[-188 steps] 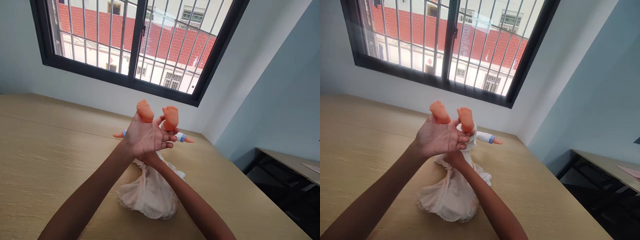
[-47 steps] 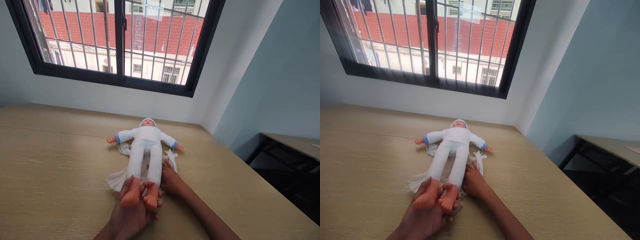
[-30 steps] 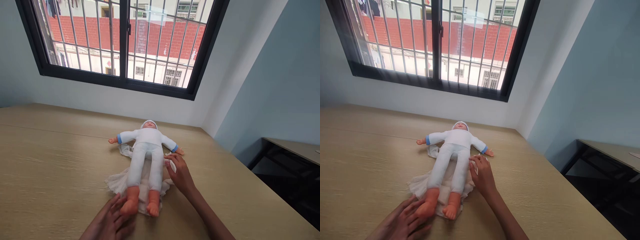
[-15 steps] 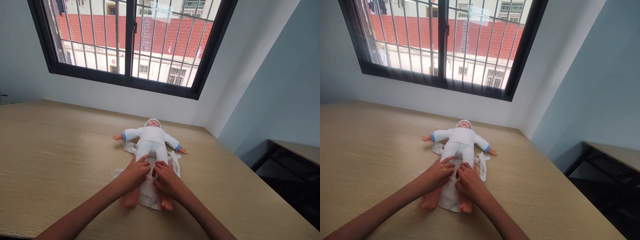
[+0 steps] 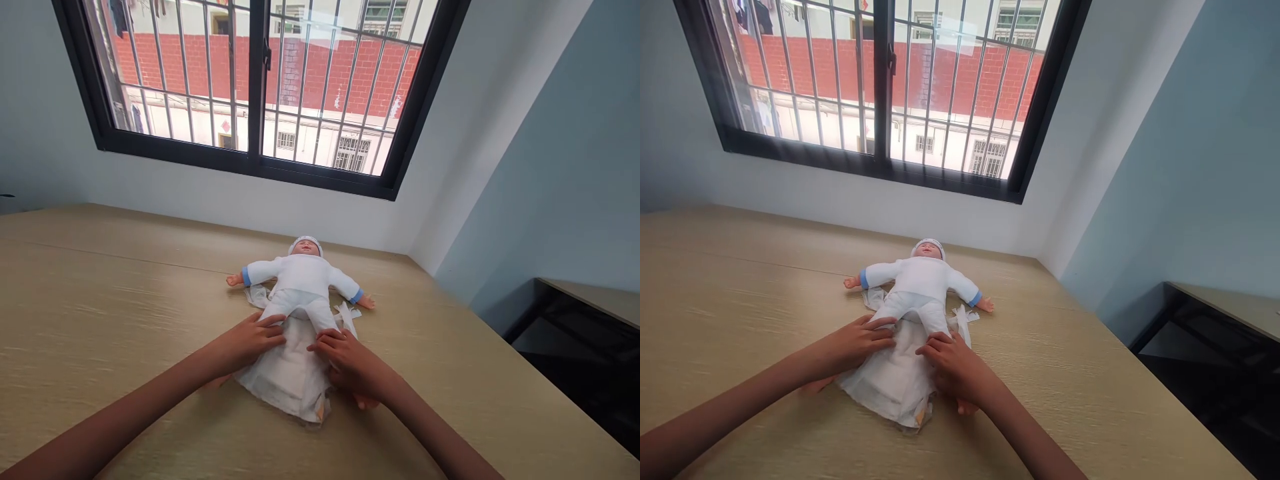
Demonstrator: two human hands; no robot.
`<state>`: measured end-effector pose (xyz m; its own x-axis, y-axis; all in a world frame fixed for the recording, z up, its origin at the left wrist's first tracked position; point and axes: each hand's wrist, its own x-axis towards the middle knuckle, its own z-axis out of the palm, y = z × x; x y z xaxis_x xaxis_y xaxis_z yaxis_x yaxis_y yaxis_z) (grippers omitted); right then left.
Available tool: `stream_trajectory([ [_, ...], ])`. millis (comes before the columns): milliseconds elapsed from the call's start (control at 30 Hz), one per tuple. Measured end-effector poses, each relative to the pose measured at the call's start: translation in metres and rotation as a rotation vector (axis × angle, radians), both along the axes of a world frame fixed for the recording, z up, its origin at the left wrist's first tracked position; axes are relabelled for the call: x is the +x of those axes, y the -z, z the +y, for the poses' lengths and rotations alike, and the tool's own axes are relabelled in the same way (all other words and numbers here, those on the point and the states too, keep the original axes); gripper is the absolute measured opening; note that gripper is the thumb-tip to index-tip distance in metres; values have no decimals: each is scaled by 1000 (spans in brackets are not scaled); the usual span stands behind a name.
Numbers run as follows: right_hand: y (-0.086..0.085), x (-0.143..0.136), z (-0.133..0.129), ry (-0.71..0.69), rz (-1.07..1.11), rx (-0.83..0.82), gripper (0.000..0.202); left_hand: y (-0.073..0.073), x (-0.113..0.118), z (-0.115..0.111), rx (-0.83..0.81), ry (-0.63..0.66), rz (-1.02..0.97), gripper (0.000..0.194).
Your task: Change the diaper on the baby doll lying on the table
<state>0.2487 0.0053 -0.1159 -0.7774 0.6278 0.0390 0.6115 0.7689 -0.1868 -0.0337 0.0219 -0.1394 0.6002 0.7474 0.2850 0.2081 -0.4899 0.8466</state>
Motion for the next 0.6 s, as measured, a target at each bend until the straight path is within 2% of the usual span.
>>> stream_trajectory([
  [133,2,-1,2,17,27,-15,63,3,1,6,48,15,40,20],
  [267,5,-4,2,71,49,-24,31,-2,2,6,82,0,36,18],
  [333,7,-7,1,100,64,-26,23,-7,3,3,91,-15,23,17],
  [500,7,-9,-2,159,145,-47,23,-16,3,-7,78,-86,-23,15],
  [600,6,-7,-4,216,238,-63,30,-17,6,-11,46,-173,-62,20],
])
